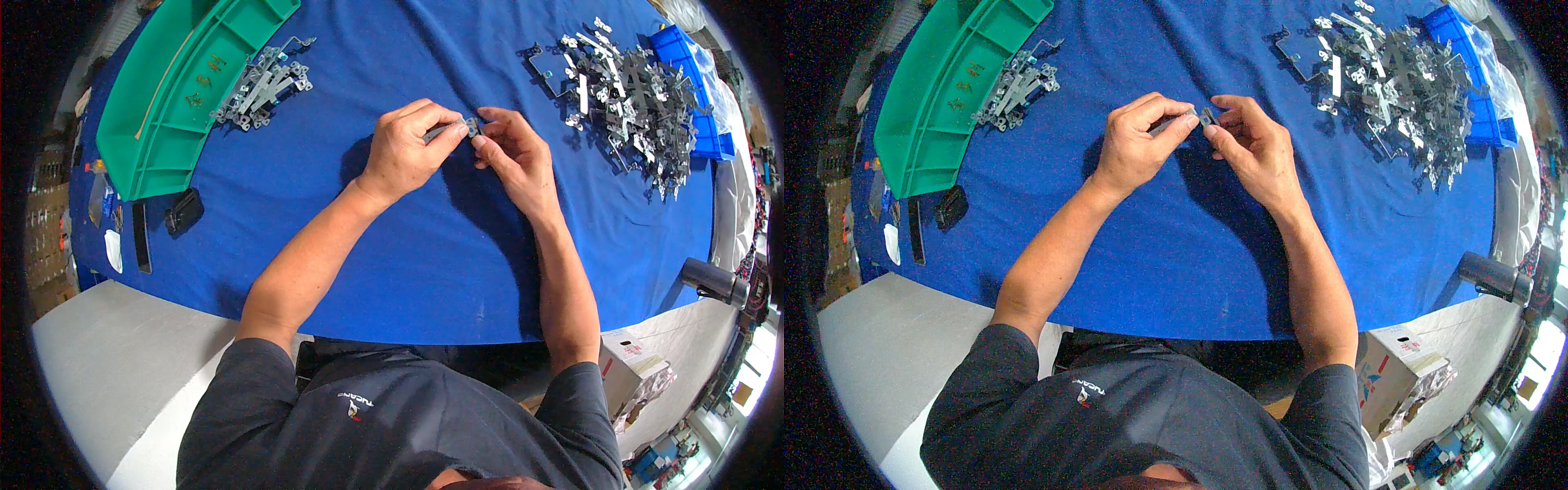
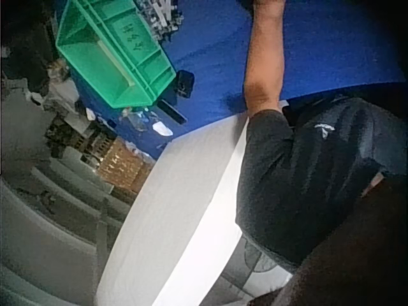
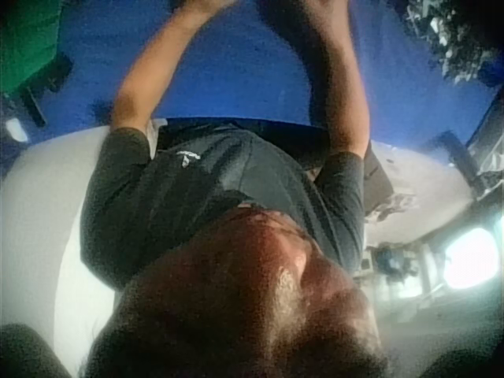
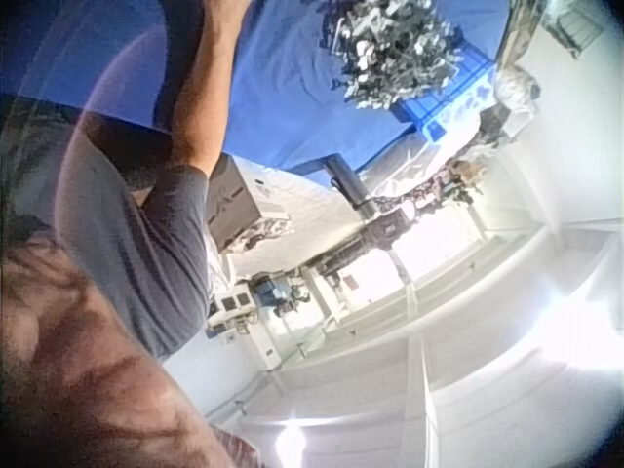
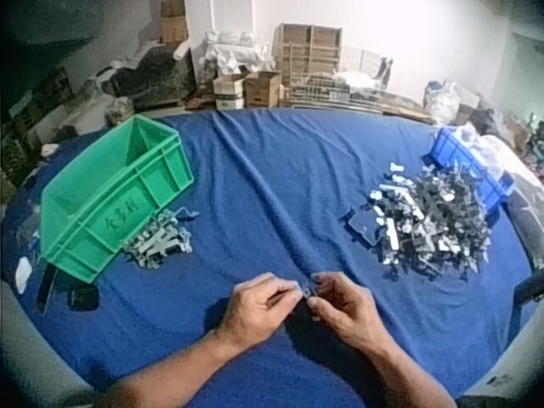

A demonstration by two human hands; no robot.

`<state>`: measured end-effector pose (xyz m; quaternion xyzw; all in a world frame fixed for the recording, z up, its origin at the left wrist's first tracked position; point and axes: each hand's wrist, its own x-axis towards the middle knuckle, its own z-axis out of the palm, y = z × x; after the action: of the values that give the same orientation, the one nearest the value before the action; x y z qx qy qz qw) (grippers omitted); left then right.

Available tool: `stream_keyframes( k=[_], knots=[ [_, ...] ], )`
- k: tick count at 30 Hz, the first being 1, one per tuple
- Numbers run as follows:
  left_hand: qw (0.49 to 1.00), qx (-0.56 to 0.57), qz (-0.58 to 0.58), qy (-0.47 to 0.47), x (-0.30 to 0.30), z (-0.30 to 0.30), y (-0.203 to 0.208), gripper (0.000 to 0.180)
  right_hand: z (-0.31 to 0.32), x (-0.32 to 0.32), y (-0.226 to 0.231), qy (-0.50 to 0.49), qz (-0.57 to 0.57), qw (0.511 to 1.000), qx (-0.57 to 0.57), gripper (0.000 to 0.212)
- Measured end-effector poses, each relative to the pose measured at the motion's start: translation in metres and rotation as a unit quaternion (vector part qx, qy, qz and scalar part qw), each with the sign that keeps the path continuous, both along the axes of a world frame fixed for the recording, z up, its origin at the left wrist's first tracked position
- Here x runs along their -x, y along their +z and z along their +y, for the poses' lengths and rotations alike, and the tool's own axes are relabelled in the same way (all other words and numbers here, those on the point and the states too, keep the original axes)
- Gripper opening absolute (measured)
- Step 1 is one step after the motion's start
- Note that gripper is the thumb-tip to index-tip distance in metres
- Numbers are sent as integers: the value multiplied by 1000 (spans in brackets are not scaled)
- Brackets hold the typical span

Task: Assembling small metal and plastic parts on a blue surface.

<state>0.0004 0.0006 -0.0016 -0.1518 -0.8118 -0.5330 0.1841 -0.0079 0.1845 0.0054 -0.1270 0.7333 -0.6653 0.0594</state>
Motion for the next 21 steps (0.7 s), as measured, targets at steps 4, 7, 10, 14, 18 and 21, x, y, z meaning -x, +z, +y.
stream_keyframes(
  k=[4,7,10,14,18,21],
  knots=[
    [999,35,-15,-26,-2,-1,3,10,9,2,-4,34,-23,997,-67,14],
    [999,30,-5,-36,-1,0,2,10,10,3,2,-49,-83,995,19,13],
    [1000,2,3,2,-1,-1,0,10,10,4,1,-28,-62,998,-1,14],
    [991,-114,-52,38,0,-1,-4,9,7,0,2,-1,-22,995,-93,16],
    [988,-131,-66,41,1,-1,-6,10,8,1,1,20,3,994,-107,15],
    [991,-108,-68,36,0,-2,-6,10,7,0,0,11,-3,994,-105,14]
  ],
)
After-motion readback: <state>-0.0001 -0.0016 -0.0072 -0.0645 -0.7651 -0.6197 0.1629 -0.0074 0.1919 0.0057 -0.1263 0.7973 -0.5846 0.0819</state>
